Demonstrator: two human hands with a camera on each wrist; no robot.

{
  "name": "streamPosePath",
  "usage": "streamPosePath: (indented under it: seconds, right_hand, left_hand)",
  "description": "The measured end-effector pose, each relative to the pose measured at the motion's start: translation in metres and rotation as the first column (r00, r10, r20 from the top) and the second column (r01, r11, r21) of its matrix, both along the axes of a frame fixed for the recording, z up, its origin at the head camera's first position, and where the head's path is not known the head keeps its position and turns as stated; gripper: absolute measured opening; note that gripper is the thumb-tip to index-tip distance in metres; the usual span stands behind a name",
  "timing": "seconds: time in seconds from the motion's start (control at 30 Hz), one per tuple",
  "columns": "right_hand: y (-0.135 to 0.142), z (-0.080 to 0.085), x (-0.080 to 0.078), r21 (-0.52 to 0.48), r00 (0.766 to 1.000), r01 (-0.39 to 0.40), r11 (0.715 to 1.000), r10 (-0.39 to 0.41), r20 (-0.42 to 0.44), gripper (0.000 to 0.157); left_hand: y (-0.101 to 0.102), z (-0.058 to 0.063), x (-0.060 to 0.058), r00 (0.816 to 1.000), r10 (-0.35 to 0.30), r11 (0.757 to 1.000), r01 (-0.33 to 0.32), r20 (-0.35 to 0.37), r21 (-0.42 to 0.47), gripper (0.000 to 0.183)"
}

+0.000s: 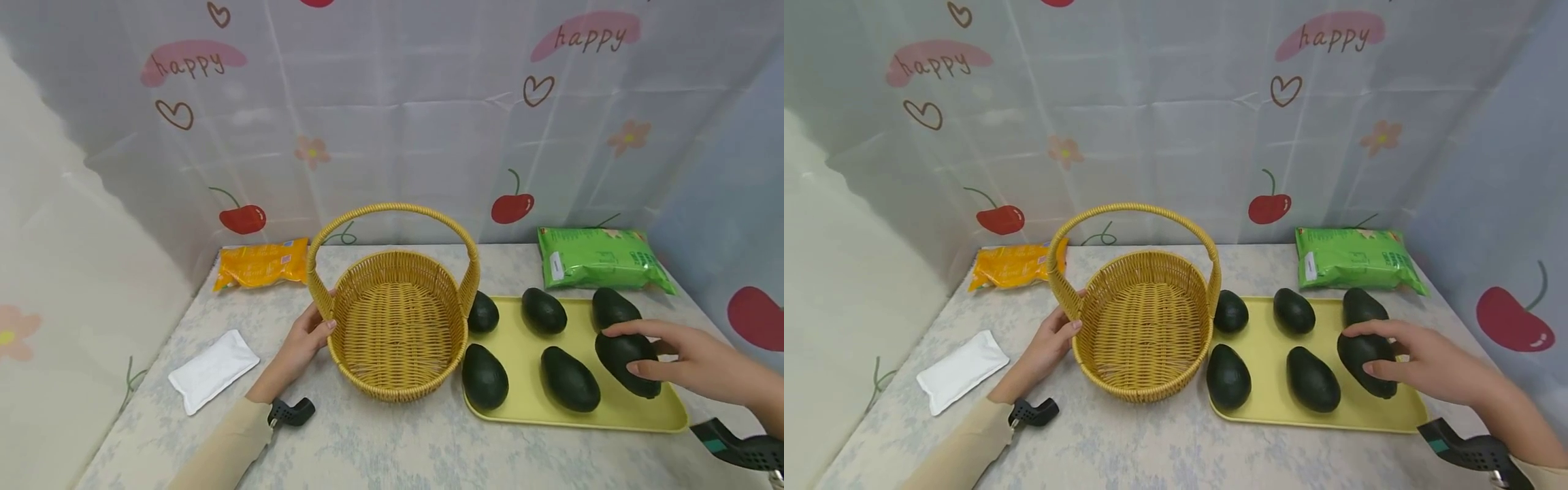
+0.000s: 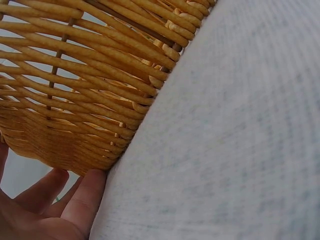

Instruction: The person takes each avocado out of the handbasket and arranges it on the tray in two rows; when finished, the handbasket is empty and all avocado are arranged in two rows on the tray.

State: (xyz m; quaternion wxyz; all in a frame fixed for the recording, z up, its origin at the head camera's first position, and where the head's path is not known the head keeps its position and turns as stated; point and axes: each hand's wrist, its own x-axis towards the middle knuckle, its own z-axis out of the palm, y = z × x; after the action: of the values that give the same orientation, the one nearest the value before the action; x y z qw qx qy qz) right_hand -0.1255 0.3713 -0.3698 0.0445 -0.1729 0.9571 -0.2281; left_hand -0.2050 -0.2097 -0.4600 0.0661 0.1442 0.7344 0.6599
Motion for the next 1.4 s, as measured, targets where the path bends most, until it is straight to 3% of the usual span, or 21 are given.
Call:
streamPosePath:
  seconds: [0.13,0.43,0.73,1.4]
  right_hand:
    - [0.008,-0.009,0.003,0.009,0.995,0.046,0.999,-0.047,0.092,0.051]
    - [0.023,-0.027,0.005,0.013,0.984,0.082,0.997,-0.083,0.157,0.054]
    - [0.027,-0.038,0.005,0.03,0.987,0.108,0.994,-0.111,0.119,0.052]
    - [0.031,-0.041,0.0,0.085,0.98,0.117,0.99,-0.128,0.151,0.053]
  left_hand:
    - [-0.001,-0.001,0.001,1.0,0.001,1.0,-0.001,0.001,-0.007,0.064]
    - [0.0,0.0,0.0,1.0,-0.008,1.0,0.008,0.0,0.009,0.064]
    - [0.0,0.0,-0.002,1.0,-0.01,1.0,0.01,-0.011,0.011,0.064]
    - [0.0,-0.001,0.0,1.0,-0.012,1.0,0.012,0.007,0.015,0.064]
